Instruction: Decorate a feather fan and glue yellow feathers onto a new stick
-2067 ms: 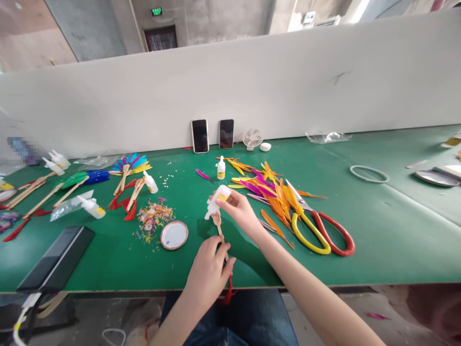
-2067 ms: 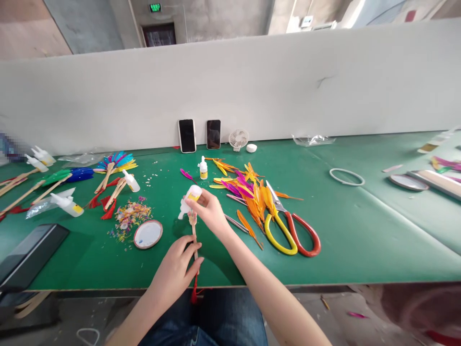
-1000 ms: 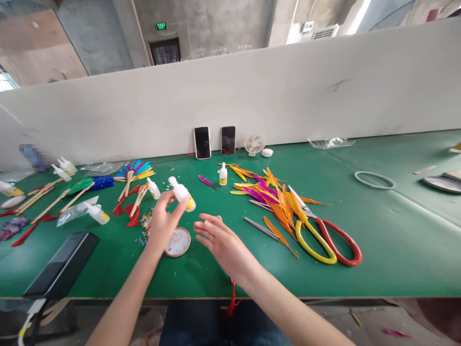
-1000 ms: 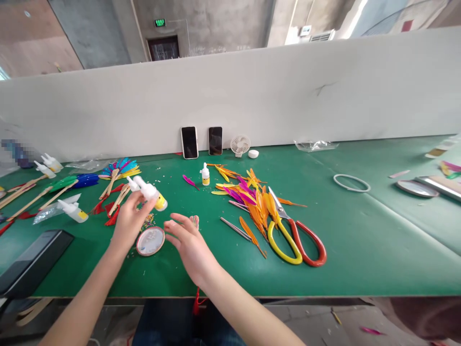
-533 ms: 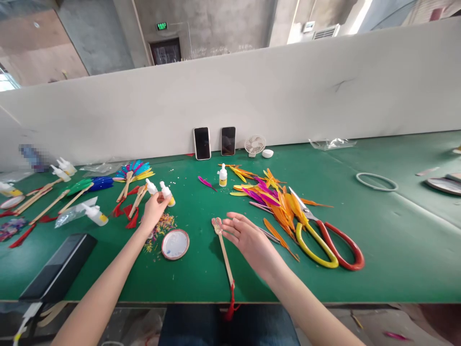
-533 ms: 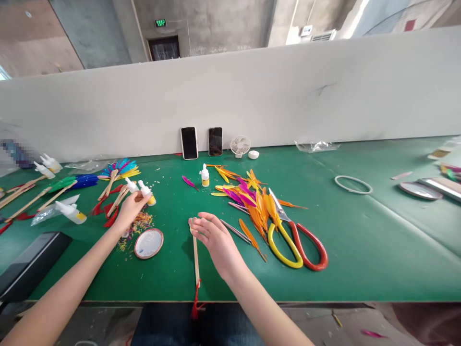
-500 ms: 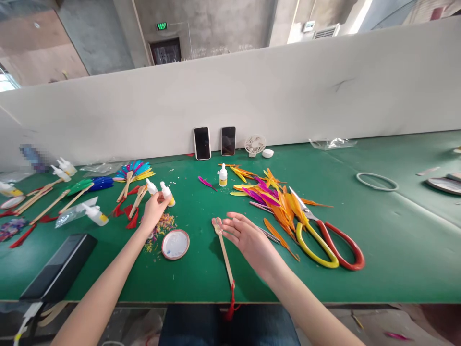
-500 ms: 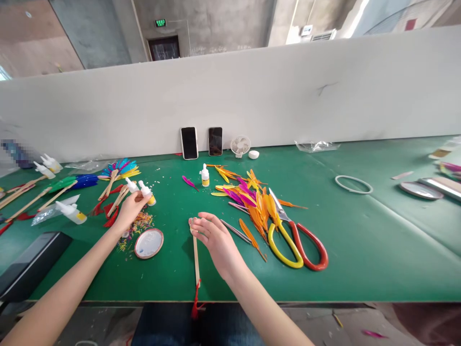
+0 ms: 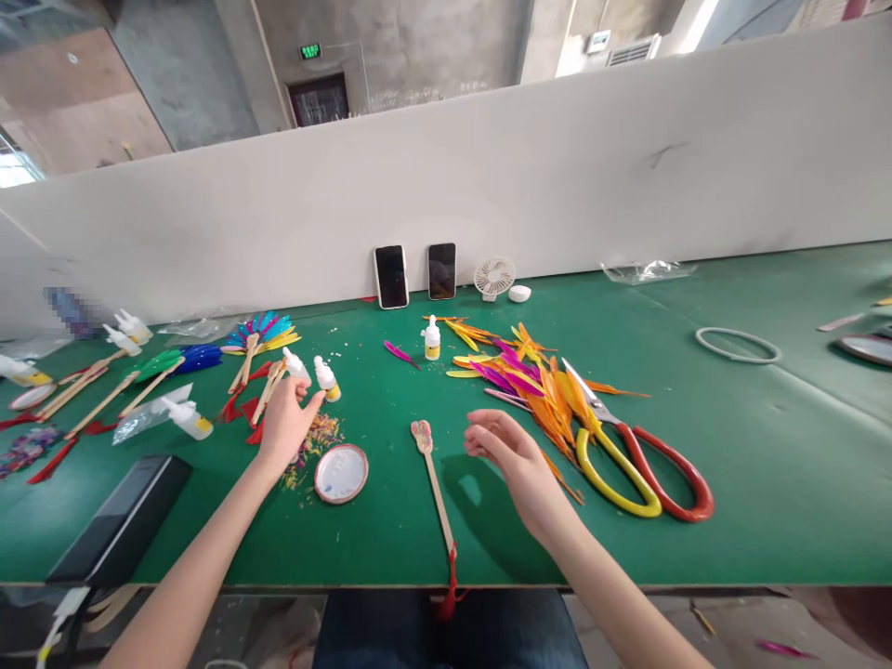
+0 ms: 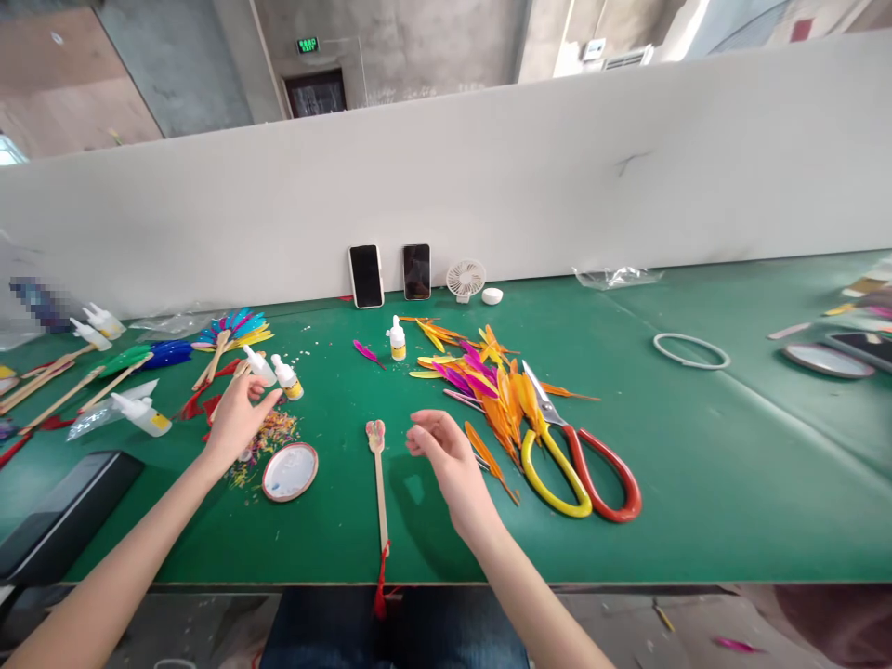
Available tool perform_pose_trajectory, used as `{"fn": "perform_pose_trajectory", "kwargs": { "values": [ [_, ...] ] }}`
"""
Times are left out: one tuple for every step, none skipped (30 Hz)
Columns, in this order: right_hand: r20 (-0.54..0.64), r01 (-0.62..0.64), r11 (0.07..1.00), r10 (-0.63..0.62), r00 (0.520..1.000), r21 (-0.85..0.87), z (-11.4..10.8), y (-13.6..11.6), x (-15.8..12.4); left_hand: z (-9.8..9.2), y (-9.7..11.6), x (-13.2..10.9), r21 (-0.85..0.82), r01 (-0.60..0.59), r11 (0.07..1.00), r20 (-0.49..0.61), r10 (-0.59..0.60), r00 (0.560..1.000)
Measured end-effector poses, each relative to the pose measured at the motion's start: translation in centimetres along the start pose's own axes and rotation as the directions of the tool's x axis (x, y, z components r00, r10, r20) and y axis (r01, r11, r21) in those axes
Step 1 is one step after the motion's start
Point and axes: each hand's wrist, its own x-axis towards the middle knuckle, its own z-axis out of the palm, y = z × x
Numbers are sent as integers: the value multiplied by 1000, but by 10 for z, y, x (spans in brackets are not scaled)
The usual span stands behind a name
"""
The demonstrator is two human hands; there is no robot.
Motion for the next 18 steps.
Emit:
{"fn": "perform_pose_trajectory", "kwargs": {
  "values": [
    [3,33,998,-33,999,-53,-2,0,1,-6,8,-4,15,-80,997,-66,81,995],
    [20,61,993,-59,998,-100,-4,0,1,-10,18,-7,16,-171,985,-115,172,978],
    [44,85,987,-80,996,-140,-6,1,1,-12,30,-10,-2,-259,966,-144,256,956],
    [70,108,979,-97,993,-176,-7,2,2,-11,44,-11,-29,-345,938,-161,336,928],
    [93,132,968,-115,989,-212,-9,4,2,-7,58,-10,-67,-417,907,-152,403,902],
    [113,160,955,-136,984,-251,-10,6,1,2,72,-5,-119,-459,880,-147,442,885],
    [125,193,936,-162,979,-295,-11,8,1,14,84,4,-183,-461,868,-144,441,886],
    [130,228,912,-195,972,-341,-12,10,0,29,94,16,-246,-445,861,-137,424,895],
    [131,266,882,-232,964,-390,-13,11,-2,47,102,31,-294,-414,861,-127,394,910],
    [126,299,847,-271,954,-440,-15,12,-3,66,107,50,-318,-360,877,-114,342,933],
    [121,326,811,-307,944,-485,-16,12,-5,85,110,69,-328,-275,904,-99,256,961],
    [119,350,776,-341,933,-525,-17,12,-6,103,110,89,-330,-171,928,-88,150,985],
    [117,365,743,-365,923,-561,-18,12,-8,120,108,109,-321,-68,945,-81,44,996],
    [124,384,711,-389,913,-589,-18,11,-8,134,106,127,-301,22,953,-82,-49,995],
    [140,407,681,-413,900,-608,-18,10,-8,147,103,143,-297,53,953,-90,-83,992],
    [136,434,654,-454,880,-619,-18,9,-8,158,101,157,-294,77,953,-97,-111,989],
    [141,452,628,-481,865,-634,-17,10,-7,168,98,168,-268,115,956,-99,-147,984],
    [152,467,604,-497,854,-645,-17,11,-6,176,96,178,-237,139,962,-100,-166,981]
  ]
}}
